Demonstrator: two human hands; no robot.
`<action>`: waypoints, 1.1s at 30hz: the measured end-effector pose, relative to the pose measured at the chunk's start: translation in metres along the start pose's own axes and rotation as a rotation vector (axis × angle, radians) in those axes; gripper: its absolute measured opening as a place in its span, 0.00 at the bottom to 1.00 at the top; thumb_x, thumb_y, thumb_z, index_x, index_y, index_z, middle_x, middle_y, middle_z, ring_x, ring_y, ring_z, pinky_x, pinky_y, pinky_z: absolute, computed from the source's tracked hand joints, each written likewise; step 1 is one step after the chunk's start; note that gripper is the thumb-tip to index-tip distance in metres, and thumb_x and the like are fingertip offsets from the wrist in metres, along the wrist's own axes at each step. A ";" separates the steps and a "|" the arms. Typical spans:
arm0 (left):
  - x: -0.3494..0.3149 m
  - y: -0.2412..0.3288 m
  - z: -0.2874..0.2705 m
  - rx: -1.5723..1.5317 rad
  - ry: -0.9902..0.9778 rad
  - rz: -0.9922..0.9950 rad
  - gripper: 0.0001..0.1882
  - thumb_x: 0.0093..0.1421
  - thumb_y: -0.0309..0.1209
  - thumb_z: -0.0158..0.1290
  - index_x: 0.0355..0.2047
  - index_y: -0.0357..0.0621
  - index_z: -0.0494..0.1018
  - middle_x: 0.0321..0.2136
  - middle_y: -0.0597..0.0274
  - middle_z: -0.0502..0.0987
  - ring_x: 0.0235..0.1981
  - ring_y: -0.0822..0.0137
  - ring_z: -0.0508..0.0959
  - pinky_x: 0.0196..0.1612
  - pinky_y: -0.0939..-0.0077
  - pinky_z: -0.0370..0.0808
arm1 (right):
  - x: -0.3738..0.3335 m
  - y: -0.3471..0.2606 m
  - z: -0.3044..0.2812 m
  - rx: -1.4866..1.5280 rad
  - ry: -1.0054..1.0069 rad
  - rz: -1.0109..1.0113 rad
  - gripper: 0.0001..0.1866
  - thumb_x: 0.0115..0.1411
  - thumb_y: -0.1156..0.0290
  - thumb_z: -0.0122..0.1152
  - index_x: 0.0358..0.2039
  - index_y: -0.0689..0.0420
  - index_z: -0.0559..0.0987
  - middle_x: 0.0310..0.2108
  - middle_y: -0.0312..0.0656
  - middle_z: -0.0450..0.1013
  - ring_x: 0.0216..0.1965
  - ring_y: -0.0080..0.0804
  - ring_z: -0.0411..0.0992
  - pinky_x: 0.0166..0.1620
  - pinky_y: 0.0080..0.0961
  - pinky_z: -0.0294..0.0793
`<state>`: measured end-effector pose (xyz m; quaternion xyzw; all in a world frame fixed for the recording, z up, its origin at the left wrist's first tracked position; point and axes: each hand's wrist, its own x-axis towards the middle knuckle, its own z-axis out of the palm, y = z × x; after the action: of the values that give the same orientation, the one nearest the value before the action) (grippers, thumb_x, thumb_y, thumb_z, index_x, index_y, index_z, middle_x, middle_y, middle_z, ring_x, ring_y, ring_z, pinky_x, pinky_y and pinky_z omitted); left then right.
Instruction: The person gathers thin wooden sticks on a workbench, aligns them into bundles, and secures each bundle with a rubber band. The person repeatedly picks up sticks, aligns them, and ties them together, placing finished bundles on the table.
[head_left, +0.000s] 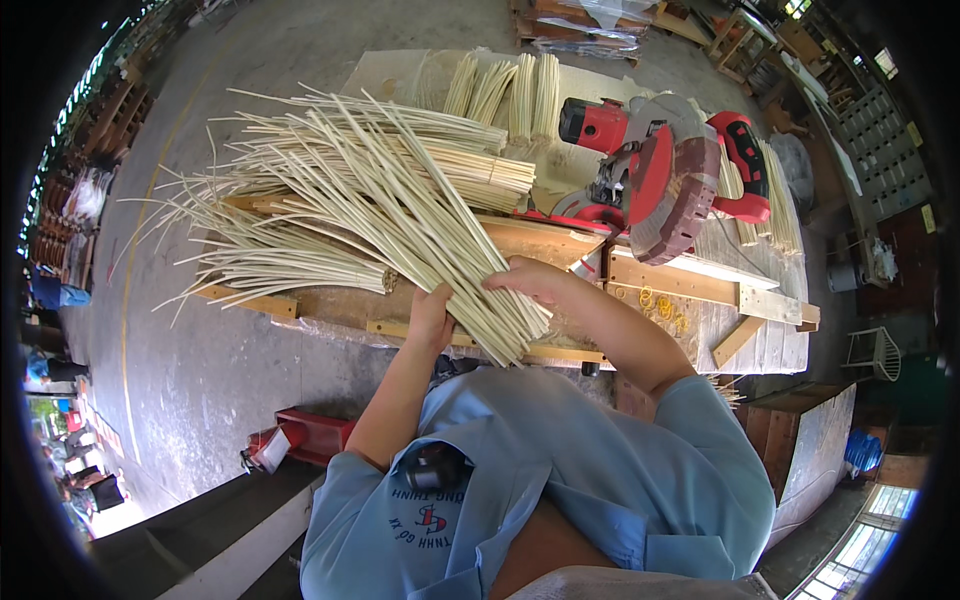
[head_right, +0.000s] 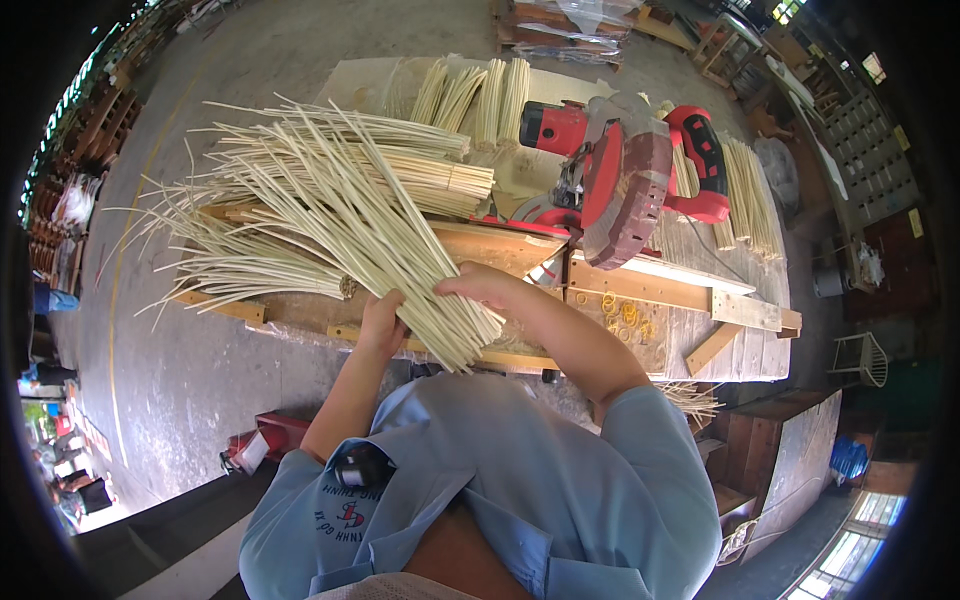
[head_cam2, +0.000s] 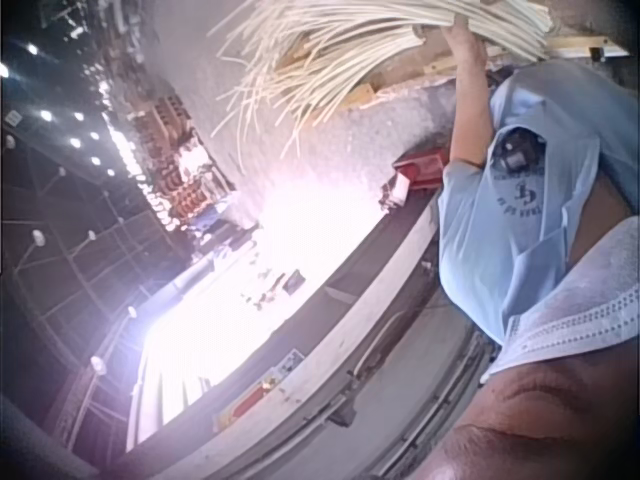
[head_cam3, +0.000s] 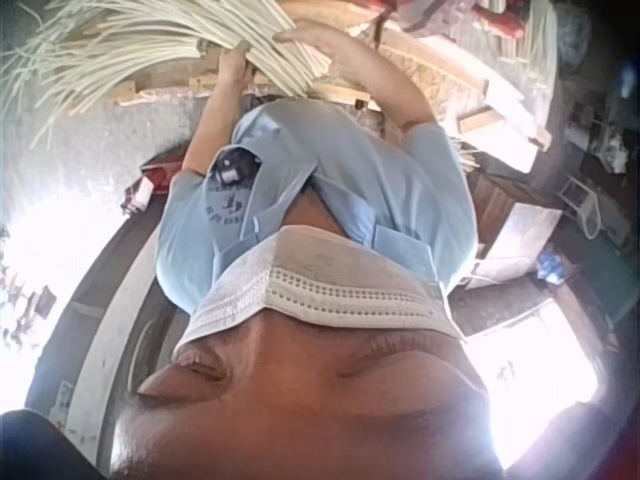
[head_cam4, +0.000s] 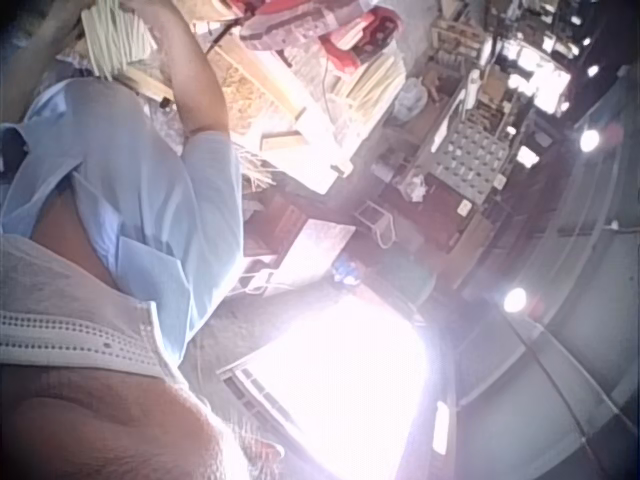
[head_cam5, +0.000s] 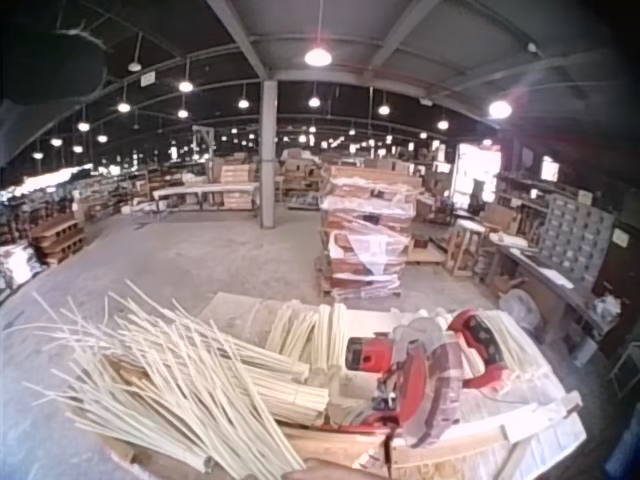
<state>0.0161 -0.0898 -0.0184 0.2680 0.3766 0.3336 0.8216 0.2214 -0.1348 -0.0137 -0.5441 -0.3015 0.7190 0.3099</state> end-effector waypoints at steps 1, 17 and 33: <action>0.000 0.000 -0.002 0.001 -0.019 -0.007 0.24 0.59 0.18 0.45 0.57 0.29 0.66 0.50 0.46 0.76 0.49 0.54 0.80 0.50 0.61 0.81 | 0.001 -0.002 0.006 -0.015 0.039 -0.019 0.24 0.57 0.63 0.69 0.52 0.60 0.80 0.48 0.44 0.81 0.47 0.34 0.80 0.51 0.28 0.78; 0.007 0.005 0.008 0.247 -0.044 0.178 0.23 0.64 0.18 0.45 0.59 0.34 0.66 0.52 0.54 0.76 0.51 0.61 0.78 0.53 0.68 0.77 | -0.002 -0.005 -0.019 0.084 -0.053 -0.002 0.28 0.54 0.71 0.67 0.56 0.63 0.77 0.49 0.47 0.79 0.48 0.35 0.79 0.54 0.30 0.78; 0.043 -0.024 0.015 0.212 0.228 0.360 0.22 0.74 0.29 0.38 0.65 0.35 0.57 0.59 0.48 0.70 0.57 0.58 0.74 0.58 0.65 0.73 | -0.006 -0.019 0.001 -0.145 0.024 0.100 0.38 0.52 0.52 0.74 0.60 0.56 0.75 0.52 0.41 0.77 0.53 0.30 0.76 0.54 0.28 0.73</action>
<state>0.0571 -0.0758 -0.0454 0.3762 0.4461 0.4612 0.6683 0.2244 -0.1274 0.0046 -0.5882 -0.3215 0.7031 0.2370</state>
